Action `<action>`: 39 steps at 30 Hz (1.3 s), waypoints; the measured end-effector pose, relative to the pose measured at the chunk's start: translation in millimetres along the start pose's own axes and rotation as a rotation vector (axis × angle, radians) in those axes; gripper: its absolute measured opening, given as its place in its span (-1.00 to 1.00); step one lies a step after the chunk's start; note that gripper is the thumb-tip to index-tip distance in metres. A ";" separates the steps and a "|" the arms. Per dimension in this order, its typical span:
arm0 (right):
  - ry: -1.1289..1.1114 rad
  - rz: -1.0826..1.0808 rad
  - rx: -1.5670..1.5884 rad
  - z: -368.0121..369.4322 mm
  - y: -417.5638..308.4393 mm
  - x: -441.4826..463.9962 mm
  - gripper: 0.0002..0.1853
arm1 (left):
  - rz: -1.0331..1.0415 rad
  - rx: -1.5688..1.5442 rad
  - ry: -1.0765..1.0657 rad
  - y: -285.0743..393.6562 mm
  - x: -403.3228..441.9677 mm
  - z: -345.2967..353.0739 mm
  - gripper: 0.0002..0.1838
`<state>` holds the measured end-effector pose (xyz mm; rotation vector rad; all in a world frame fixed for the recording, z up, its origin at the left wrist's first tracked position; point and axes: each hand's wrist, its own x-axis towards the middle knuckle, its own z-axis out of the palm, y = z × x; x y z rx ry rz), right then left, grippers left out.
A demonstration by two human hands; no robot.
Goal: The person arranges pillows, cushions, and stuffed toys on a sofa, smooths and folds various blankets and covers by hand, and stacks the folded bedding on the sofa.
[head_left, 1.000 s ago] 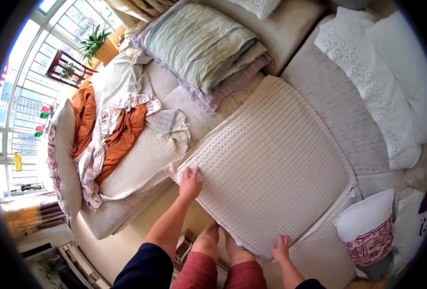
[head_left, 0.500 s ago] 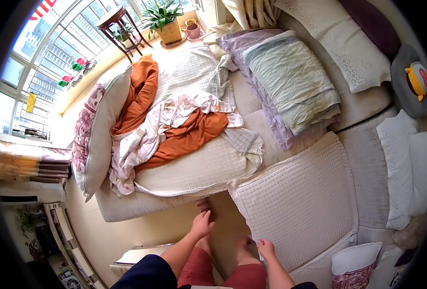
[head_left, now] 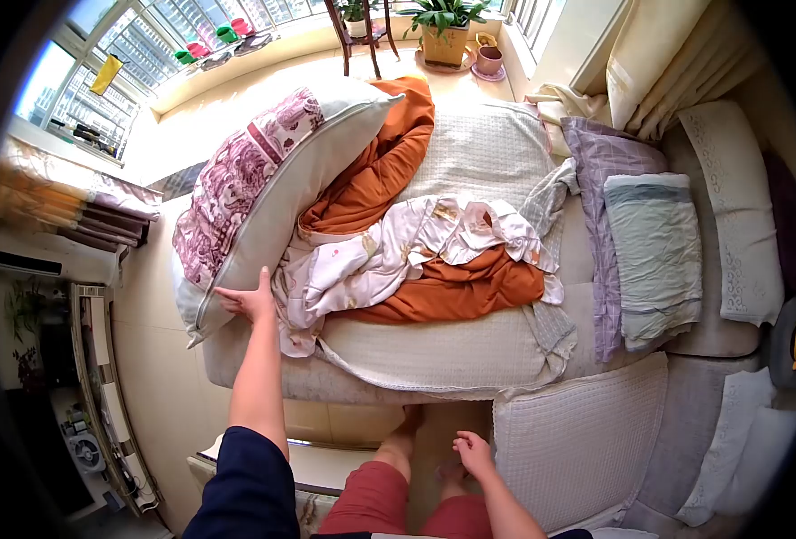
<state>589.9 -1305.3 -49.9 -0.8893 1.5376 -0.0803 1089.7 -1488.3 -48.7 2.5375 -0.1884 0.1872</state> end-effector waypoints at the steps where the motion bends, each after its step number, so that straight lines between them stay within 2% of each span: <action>1: 0.014 0.016 -0.021 -2.2 -0.1 0.3 -0.69 | -0.103 0.099 0.055 -9.2 27.0 -6.9 0.32; 2: 0.026 0.022 -0.029 -2.5 6.7 1.6 -0.70 | -0.172 0.211 0.008 6.8 35.8 -36.9 0.33; 3: 0.023 0.024 -0.037 -4.3 15.6 0.5 -0.70 | -0.022 0.402 0.031 -14.1 55.9 -43.0 0.33; 5: 0.033 0.105 -0.120 -6.3 27.2 0.9 -0.70 | 0.138 0.746 -0.224 -16.5 72.8 -77.5 0.27; 7: 0.034 0.084 -0.167 -9.3 35.3 -1.1 -0.70 | 0.404 0.776 -0.247 -45.8 99.3 -85.0 0.00; 8: 0.023 0.096 -0.190 -10.0 38.7 -1.4 -0.70 | 0.403 0.780 -0.250 -53.1 112.2 -83.3 0.00; 10: 0.000 0.119 -0.258 -11.7 34.3 -2.5 -0.69 | 0.501 0.841 -0.398 -60.1 128.4 -79.1 -0.40; 11: -0.001 0.119 -0.260 -10.5 34.0 0.0 -0.69 | 0.499 0.842 -0.398 -55.8 127.8 -80.5 -0.40; 13: -0.030 0.092 -0.261 -8.0 35.1 7.2 -0.69 | 0.648 0.825 -0.480 -36.7 117.6 -93.0 -0.64; 14: -0.025 0.087 -0.260 -7.3 28.9 7.5 -0.69 | 0.650 0.819 -0.477 -28.0 109.7 -102.5 -0.64; 16: -0.012 -0.030 -0.263 -2.5 3.5 12.4 -0.68 | 0.823 0.600 -0.520 -10.2 89.5 -118.4 -0.75; 18: -0.063 -0.101 -0.212 -3.3 -48.4 3.9 -0.66 | 0.820 0.205 -0.663 10.6 59.7 -135.4 -0.76; 20: -0.115 -0.172 -0.154 -6.1 -91.7 -4.2 -0.64 | 0.681 -0.003 -0.933 50.6 5.5 -175.5 -0.79; 22: -0.362 -0.120 0.647 -11.8 -118.3 -10.5 -0.57 | 0.478 -0.375 -1.184 91.5 -67.4 -215.4 -0.85; 24: -0.453 -0.123 0.933 -31.2 -131.0 -19.0 -0.46 | 0.494 -0.501 -1.404 129.7 -130.2 -251.8 -0.80; 25: -0.469 -0.115 1.058 -41.1 -133.3 -22.6 -0.44 | 0.543 -0.499 -1.563 142.5 -159.4 -266.6 -0.91; 27: -0.380 -0.117 1.232 -78.8 -121.0 -33.9 -0.40 | 0.458 -0.639 -1.839 159.0 -228.1 -288.6 -0.85; 28: -0.265 -0.128 1.287 -100.8 -109.9 -40.5 -0.38 | 0.484 -0.700 -1.907 163.7 -262.8 -294.0 -0.68; 29: -0.133 -0.148 1.328 -124.8 -94.3 -47.2 -0.36 | 0.648 -0.507 -2.079 174.6 -281.2 -295.8 -0.76; 30: 0.027 -0.170 1.349 -149.7 -76.5 -55.2 -0.34 | 0.486 -0.747 -2.305 163.0 -310.6 -282.4 -0.80; 31: 0.186 -0.181 1.356 -174.1 -57.3 -63.3 -0.32 | 0.556 -0.627 -2.369 172.1 -314.3 -278.2 -0.77; 33: 0.412 -0.184 1.338 -209.6 -25.7 -73.3 -0.27 | 0.788 -0.577 -2.118 127.3 -326.2 -225.6 -0.68; 35: 0.461 -0.188 1.284 -221.3 -9.0 -75.0 -0.22 | 1.276 -0.306 -1.528 109.2 -289.3 -185.3 -0.54; 36: 0.435 -0.214 1.210 -219.5 -2.1 -73.6 -0.19 | 1.139 -0.234 -1.626 86.0 -263.6 -159.1 -0.43; 37: 0.413 -0.243 1.137 -217.2 1.6 -72.9 -0.16 | 1.213 -0.101 -1.602 87.0 -239.8 -157.4 -0.35; 38: 0.499 -0.252 1.024 -207.0 -6.2 -69.1 -0.17 | 1.387 0.016 -1.483 95.6 -219.0 -162.1 -0.28; 39: 0.616 -0.394 0.635 -199.2 -14.8 -64.5 -0.09 | 1.529 0.086 -1.372 105.7 -200.3 -162.1 -0.22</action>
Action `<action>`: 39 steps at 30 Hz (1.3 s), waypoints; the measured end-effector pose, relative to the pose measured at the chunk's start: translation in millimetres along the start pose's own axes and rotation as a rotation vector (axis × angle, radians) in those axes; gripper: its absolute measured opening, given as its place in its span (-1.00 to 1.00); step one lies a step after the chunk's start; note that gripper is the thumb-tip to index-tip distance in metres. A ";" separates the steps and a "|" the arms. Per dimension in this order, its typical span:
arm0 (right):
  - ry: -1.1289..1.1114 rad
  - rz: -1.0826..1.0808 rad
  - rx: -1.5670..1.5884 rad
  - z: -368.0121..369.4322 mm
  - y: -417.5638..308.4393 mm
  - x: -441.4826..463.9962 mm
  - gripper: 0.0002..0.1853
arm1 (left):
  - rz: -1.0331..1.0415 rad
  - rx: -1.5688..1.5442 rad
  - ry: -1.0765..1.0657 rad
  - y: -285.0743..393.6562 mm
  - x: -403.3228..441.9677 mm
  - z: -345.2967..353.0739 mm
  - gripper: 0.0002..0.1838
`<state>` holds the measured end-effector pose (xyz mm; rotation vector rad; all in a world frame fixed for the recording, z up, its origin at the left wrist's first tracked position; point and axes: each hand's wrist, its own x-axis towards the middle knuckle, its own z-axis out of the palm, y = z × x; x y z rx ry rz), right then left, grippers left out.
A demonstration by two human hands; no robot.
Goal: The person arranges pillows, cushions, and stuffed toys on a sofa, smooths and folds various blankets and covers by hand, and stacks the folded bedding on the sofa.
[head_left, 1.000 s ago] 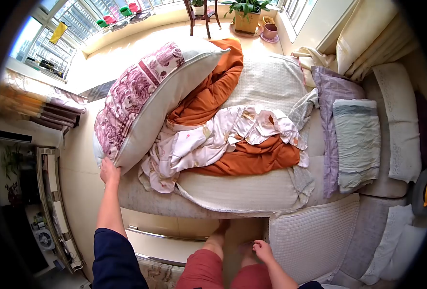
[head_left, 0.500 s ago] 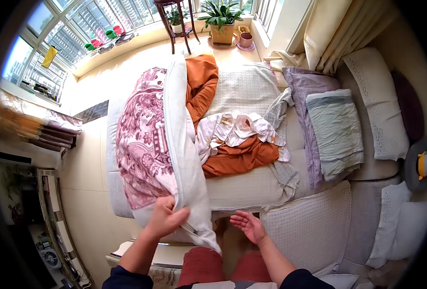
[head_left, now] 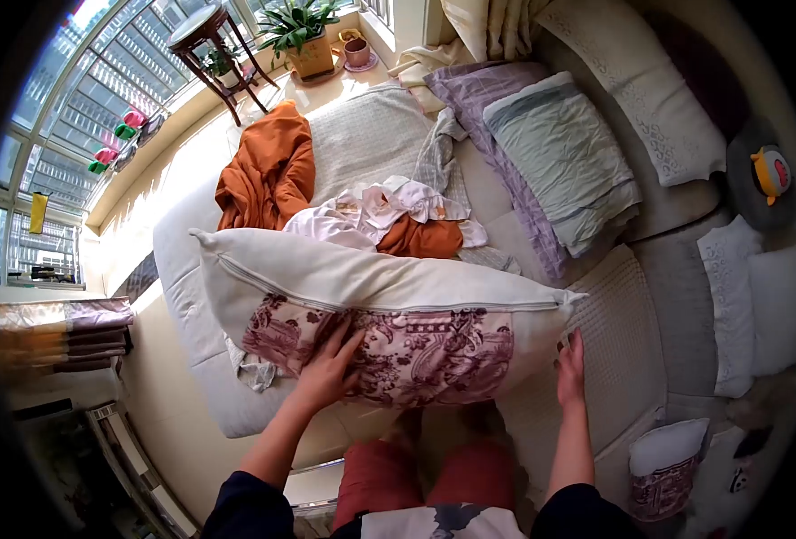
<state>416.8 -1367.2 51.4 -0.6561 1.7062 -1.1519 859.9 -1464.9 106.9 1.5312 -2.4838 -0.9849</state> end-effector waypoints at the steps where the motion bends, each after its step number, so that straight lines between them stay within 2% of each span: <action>1: -0.035 -0.233 -0.342 13.1 -3.2 0.1 0.00 | -0.068 0.071 -0.040 -10.2 1.5 -18.0 -0.15; 2: -0.071 -0.346 -0.613 33.2 -27.8 -5.1 0.06 | -0.012 0.384 0.005 -12.8 5.0 -42.9 -0.04; 3: -0.109 -0.455 -0.881 56.0 -54.6 -6.3 0.11 | -0.044 0.435 0.106 -27.5 10.3 -55.9 0.05; 4: -0.141 -0.493 -0.990 72.9 -63.0 0.1 0.16 | -0.182 0.567 0.052 -39.3 15.7 -69.3 0.12; 5: -0.199 -0.502 -1.051 88.7 -73.4 7.0 0.17 | -0.219 0.543 0.024 -46.6 24.3 -85.0 0.12; 6: -0.234 -0.513 -1.099 102.3 -79.8 17.2 0.22 | -0.163 0.591 0.065 -57.5 35.0 -84.3 0.13; 7: -0.277 -0.508 -1.084 113.8 -77.5 33.3 0.27 | -0.138 0.588 0.072 -65.9 50.6 -76.2 0.02; 8: -0.306 -0.504 -1.085 124.1 -63.9 48.8 0.28 | -0.056 0.748 0.171 -86.1 66.7 -58.5 -0.14; 9: -0.274 -0.506 -1.129 131.0 -51.9 51.7 0.25 | -0.091 0.694 0.099 -70.3 74.0 -57.9 -0.22; 10: -0.238 -0.481 -1.163 135.5 -41.2 55.7 0.17 | -0.128 0.642 0.021 -54.5 85.4 -58.1 -0.28; 11: -0.142 -0.486 -1.172 138.7 -30.5 56.6 0.00 | -0.031 0.671 0.087 -71.0 93.8 -44.2 -0.30; 12: -0.086 -0.514 -1.224 138.7 -14.2 54.4 -0.22 | 0.060 0.696 0.154 -90.8 94.5 -28.5 -0.32; 13: -0.022 -0.542 -1.289 135.9 -3.2 44.8 -0.52 | 0.044 0.687 0.142 -88.0 89.7 -19.8 -0.33; 14: -0.024 -0.492 -1.216 131.1 1.8 31.5 -0.77 | 0.021 0.678 0.126 -81.2 80.2 -13.3 -0.34; 15: -0.016 -0.540 -1.149 122.6 12.3 18.7 -0.87 | 0.047 0.636 0.142 -63.4 67.2 -12.2 -0.37; 16: -0.024 -0.590 -1.137 114.2 20.3 5.1 -0.88 | 0.074 0.595 0.160 -43.4 54.0 -12.9 -0.39; 18: -0.076 -0.581 -1.036 97.6 21.0 -22.4 -0.89 | -0.003 0.555 0.176 -18.4 28.6 -12.4 -0.51; 20: -0.145 -0.525 -0.908 68.0 2.5 -52.8 -0.82 | -0.107 0.357 0.348 -2.9 5.1 -7.8 -0.65; 22: -0.202 -0.441 -0.809 29.7 -15.4 -82.5 -0.81 | -0.164 0.254 0.410 36.1 -16.4 -15.4 -0.72; 24: -0.145 -0.498 -0.788 -13.2 -15.0 -100.8 -0.78 | -0.135 0.167 0.373 88.3 -23.5 -22.3 -0.71; 25: -0.105 -0.490 -0.773 -37.1 -16.7 -109.7 -0.76 | -0.061 0.202 0.423 103.3 -22.3 -20.1 -0.71; 28: 0.012 -0.454 -0.712 -113.4 -29.4 -134.7 -0.72 | 0.070 0.262 0.309 217.1 5.1 -23.4 -0.71; 30: 0.057 -0.344 -0.792 -165.4 -28.5 -150.5 -0.71 | 0.228 0.314 0.248 263.5 30.4 -8.5 -0.69; 34: 0.348 -0.368 -0.739 -265.8 -7.4 -193.9 -0.74 | 0.504 0.283 0.086 351.4 77.1 45.6 -0.71; 36: 0.403 -0.183 -0.833 -311.7 -8.7 -214.8 -0.67 | 0.557 0.259 0.005 396.3 97.2 75.7 -0.74; 39: 0.620 -0.243 -0.867 -375.7 6.1 -223.2 -0.65 | 0.702 0.261 -0.053 461.3 132.2 122.3 -0.75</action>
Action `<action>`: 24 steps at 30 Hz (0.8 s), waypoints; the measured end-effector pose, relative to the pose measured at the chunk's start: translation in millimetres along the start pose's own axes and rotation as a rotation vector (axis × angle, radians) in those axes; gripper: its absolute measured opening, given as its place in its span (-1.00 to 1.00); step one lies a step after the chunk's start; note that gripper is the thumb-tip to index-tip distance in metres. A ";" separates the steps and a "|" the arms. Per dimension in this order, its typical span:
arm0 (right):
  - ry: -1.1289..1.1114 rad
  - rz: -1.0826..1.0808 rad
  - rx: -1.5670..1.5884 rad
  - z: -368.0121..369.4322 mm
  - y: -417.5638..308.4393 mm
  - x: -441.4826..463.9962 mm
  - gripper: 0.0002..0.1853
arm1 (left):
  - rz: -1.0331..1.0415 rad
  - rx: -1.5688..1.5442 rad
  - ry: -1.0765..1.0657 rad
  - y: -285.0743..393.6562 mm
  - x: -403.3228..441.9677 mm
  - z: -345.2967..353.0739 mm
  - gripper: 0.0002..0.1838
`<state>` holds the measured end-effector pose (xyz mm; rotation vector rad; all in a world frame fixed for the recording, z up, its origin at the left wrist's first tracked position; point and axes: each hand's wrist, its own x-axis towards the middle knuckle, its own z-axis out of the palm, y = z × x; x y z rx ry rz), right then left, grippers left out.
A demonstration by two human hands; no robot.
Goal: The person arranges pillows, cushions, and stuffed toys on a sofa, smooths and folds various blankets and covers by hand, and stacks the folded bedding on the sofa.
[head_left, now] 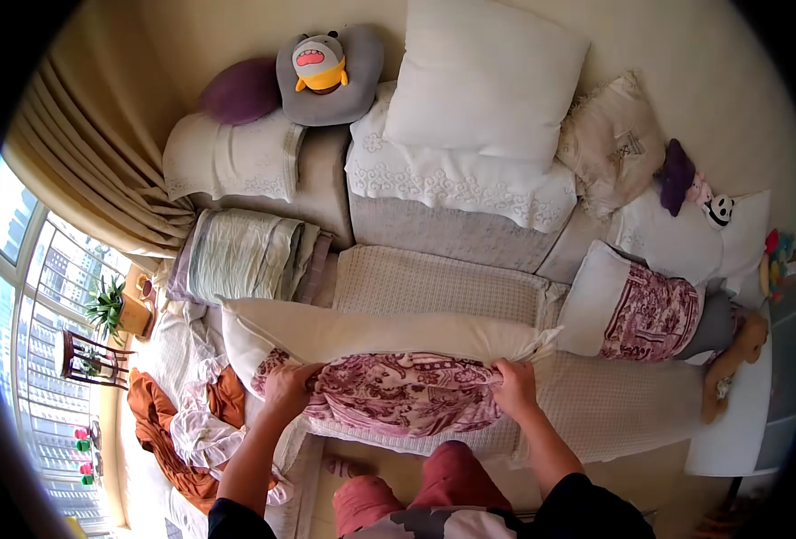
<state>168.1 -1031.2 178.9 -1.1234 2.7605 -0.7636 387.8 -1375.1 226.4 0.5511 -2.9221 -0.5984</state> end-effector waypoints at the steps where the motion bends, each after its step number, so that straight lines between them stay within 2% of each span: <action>1: 0.065 -0.006 -0.018 -8.6 16.1 10.4 -0.66 | 0.045 -0.009 0.013 7.8 25.0 12.5 -0.74; 4: 0.137 0.025 -0.086 -29.5 61.9 47.7 -0.67 | 0.080 0.046 0.052 29.5 95.1 42.4 -0.75; 7: 0.190 0.015 -0.136 -48.1 99.0 90.7 -0.68 | 0.052 0.121 -0.004 48.6 156.7 57.1 -0.74; 9: 0.259 0.001 -0.179 -54.1 119.5 116.6 -0.68 | 0.166 0.157 -0.002 62.3 195.1 60.4 -0.70; 11: 0.276 0.046 -0.183 -45.0 140.3 138.5 -0.68 | 0.219 0.166 0.130 60.5 226.6 82.1 -0.66; 14: 0.288 0.128 -0.216 -14.1 174.9 162.5 -0.67 | 0.196 0.174 0.153 63.0 261.0 105.5 -0.68; 17: 0.263 0.208 -0.285 23.5 208.3 181.0 -0.65 | 0.143 0.297 0.086 38.4 288.4 149.5 -0.64; 19: 0.218 0.253 -0.342 44.7 225.8 185.7 -0.65 | 0.078 0.372 0.171 18.0 301.2 177.5 -0.54; 21: 0.308 0.150 -0.346 47.9 229.5 195.4 -0.65 | -0.008 0.443 0.112 13.9 311.0 181.0 -0.40; 24: 0.259 0.174 -0.358 49.9 238.9 209.9 -0.62 | -0.082 0.459 0.046 5.8 327.0 178.6 -0.29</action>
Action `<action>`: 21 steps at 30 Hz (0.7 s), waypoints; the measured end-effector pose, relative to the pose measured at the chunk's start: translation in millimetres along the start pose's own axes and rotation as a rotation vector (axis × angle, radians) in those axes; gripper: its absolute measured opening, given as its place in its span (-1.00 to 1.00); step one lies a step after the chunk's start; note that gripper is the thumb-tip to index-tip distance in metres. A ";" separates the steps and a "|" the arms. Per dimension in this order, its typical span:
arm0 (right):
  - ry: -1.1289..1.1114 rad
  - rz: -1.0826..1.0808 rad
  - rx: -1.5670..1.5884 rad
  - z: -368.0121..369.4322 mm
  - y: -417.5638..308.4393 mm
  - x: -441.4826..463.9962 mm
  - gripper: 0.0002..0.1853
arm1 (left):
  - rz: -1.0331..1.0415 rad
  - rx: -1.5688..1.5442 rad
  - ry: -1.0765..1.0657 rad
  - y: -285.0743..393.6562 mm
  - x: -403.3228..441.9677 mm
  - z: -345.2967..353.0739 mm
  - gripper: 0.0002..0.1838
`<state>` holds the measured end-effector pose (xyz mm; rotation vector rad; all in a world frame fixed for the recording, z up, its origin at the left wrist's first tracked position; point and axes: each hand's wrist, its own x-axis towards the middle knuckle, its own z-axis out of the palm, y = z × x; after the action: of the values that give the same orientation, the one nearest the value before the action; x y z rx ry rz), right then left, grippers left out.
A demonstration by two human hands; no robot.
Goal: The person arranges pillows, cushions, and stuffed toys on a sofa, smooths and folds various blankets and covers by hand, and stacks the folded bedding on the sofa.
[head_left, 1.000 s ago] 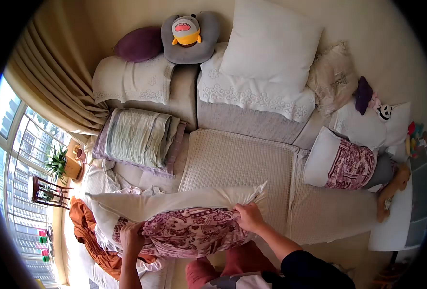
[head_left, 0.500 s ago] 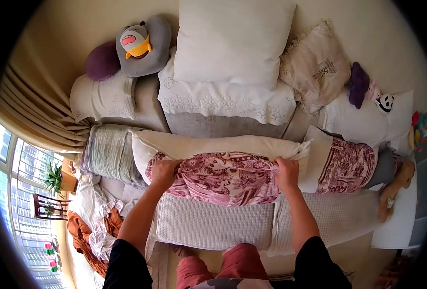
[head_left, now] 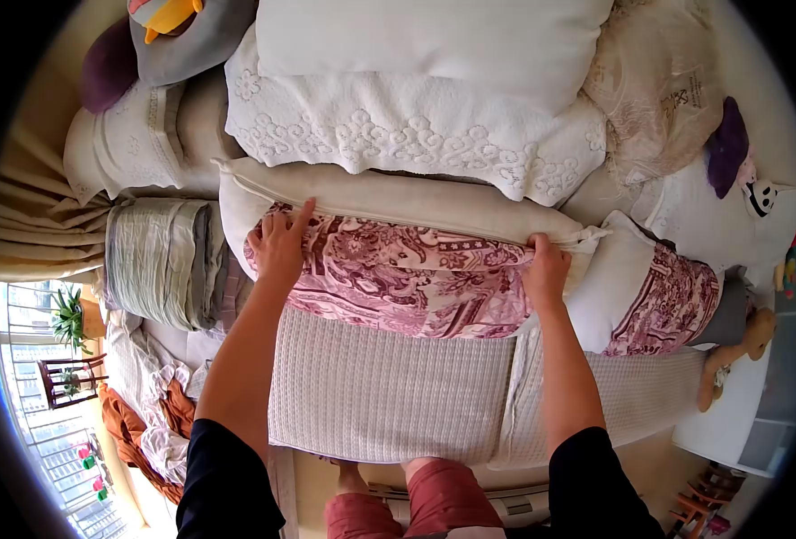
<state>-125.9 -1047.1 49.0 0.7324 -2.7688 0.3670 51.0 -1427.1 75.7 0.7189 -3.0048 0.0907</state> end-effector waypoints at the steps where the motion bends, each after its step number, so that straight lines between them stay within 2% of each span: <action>1: -0.011 -0.001 -0.007 -1.2 0.2 8.8 -0.62 | -0.001 -0.008 -0.011 -1.0 6.5 -1.7 -0.29; 3: -0.178 0.084 0.029 -5.5 -5.4 32.9 -0.58 | -0.040 -0.105 -0.098 -2.9 19.6 -1.9 -0.18; 4: -0.217 0.084 -0.024 9.3 3.6 43.2 -0.50 | -0.084 -0.089 -0.132 -3.0 29.1 3.7 -0.11; 5: -0.228 0.077 -0.028 13.9 1.7 50.2 -0.50 | -0.092 -0.094 -0.142 -2.7 34.3 6.7 -0.11; 8: -0.282 0.101 -0.069 19.6 -2.7 61.7 -0.25 | -0.154 -0.163 -0.210 5.8 42.9 2.2 -0.05; 11: -0.315 0.127 -0.046 13.4 -4.3 59.1 -0.27 | -0.076 -0.238 -0.168 -5.2 31.4 1.4 -0.03; 12: -0.381 0.171 0.002 -1.4 -14.3 60.2 -0.29 | -0.060 -0.295 -0.091 -9.0 20.0 2.2 -0.03; 13: -0.330 0.148 0.012 5.1 -6.5 54.8 -0.32 | -0.038 -0.349 -0.011 -10.4 4.0 3.8 -0.03; 14: -0.328 0.169 0.038 5.2 -5.8 50.3 -0.24 | -0.025 -0.315 0.086 -7.6 -15.8 5.4 -0.04; 15: -0.316 0.169 0.011 8.0 -0.4 44.3 -0.24 | -0.011 -0.280 0.181 -3.5 -41.2 9.1 -0.05; 17: -0.304 0.169 -0.020 3.2 -7.8 35.6 -0.26 | -0.174 -0.423 0.121 -0.5 -105.8 29.9 -0.09; 21: -0.315 0.164 -0.139 -15.4 -24.0 22.0 -0.32 | -0.429 -0.589 -0.303 -7.6 -271.1 71.2 -0.04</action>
<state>-129.5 -1072.4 74.4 0.5736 -3.1224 0.0924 293.3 -1316.6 -12.0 1.3441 -2.7888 -0.9438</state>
